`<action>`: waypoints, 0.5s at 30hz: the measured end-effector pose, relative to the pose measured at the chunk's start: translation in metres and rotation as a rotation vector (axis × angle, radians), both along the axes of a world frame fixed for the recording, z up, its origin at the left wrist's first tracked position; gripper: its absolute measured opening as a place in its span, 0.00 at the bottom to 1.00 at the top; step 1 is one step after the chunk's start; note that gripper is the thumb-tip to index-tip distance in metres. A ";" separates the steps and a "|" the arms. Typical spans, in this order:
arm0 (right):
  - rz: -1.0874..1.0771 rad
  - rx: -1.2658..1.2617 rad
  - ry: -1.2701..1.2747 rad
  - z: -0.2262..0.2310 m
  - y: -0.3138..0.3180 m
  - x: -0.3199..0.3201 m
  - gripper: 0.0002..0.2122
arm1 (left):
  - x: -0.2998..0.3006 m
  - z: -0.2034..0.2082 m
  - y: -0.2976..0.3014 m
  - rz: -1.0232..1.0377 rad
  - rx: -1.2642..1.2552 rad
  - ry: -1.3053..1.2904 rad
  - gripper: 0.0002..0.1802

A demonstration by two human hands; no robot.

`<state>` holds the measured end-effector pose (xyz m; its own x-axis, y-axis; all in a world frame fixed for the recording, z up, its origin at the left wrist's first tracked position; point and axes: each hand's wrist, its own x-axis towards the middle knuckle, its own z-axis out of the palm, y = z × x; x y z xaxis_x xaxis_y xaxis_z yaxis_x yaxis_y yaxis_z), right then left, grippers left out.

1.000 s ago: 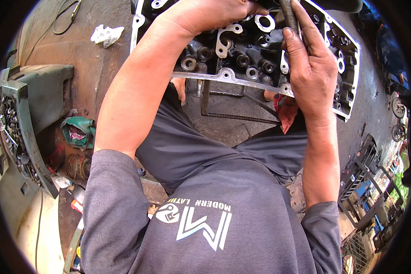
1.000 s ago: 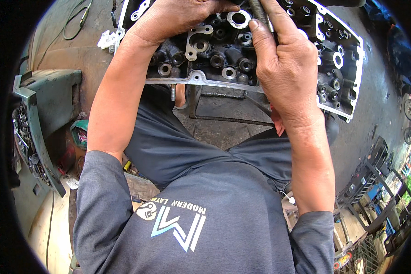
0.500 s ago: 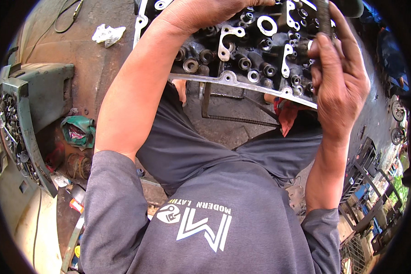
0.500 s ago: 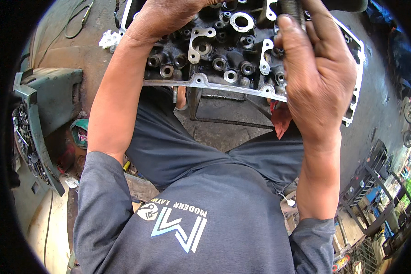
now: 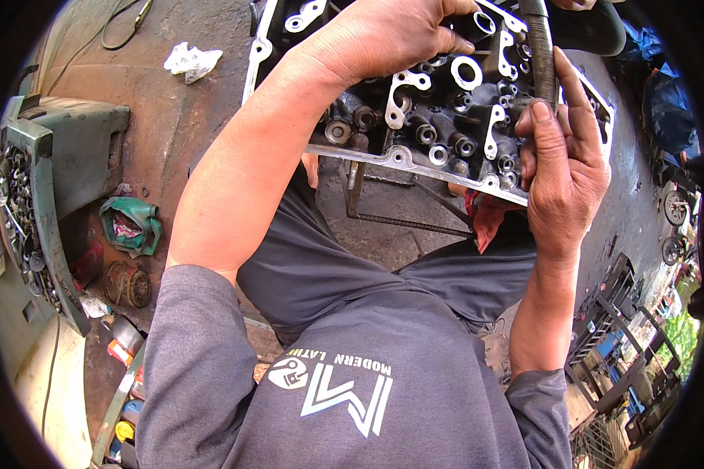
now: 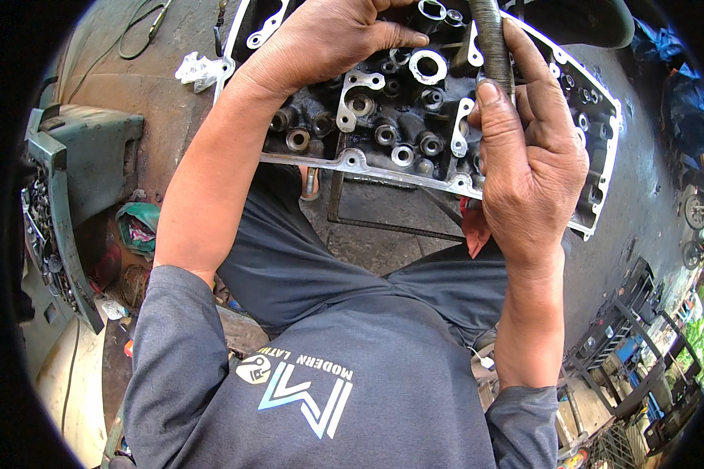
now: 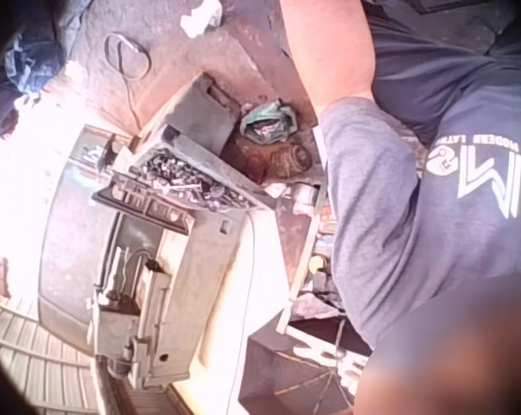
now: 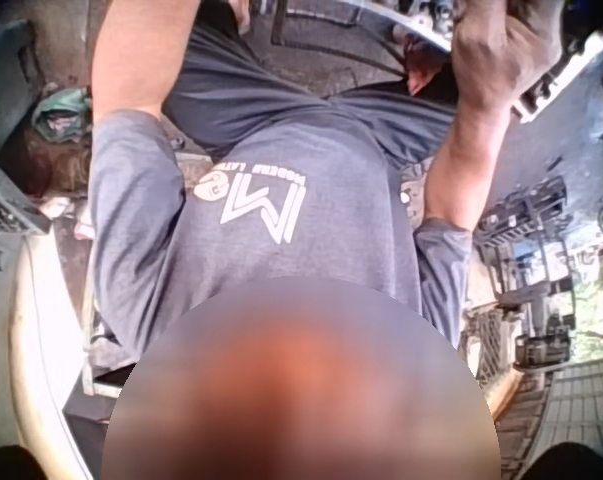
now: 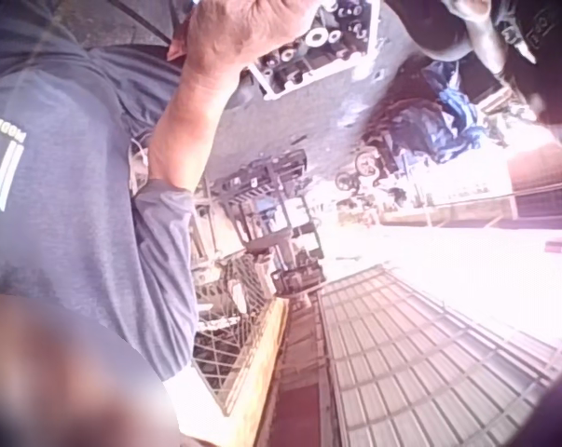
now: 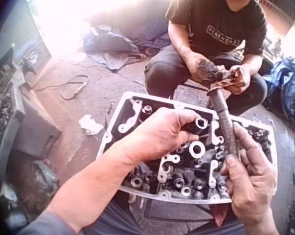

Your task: The person selects a socket from a green tool case, walks to a workbench, and uses a socket wrench to tighten bolts on an engine cylinder head. The person repeatedly inserts the socket, turns the wrench, and removes the socket to move to the next bolt.

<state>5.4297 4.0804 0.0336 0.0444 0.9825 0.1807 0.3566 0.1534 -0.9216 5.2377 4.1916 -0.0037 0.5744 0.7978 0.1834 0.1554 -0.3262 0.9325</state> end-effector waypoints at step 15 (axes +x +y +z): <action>-0.057 0.015 -0.061 -0.013 -0.003 -0.010 0.22 | 0.004 -0.006 -0.002 -0.006 0.372 0.093 0.11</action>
<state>5.4198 4.0770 0.0210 0.0890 0.9758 0.1998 0.4202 0.1451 -0.8958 5.2418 4.1895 -0.0101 0.6068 0.6827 0.4070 0.2305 -0.6412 0.7320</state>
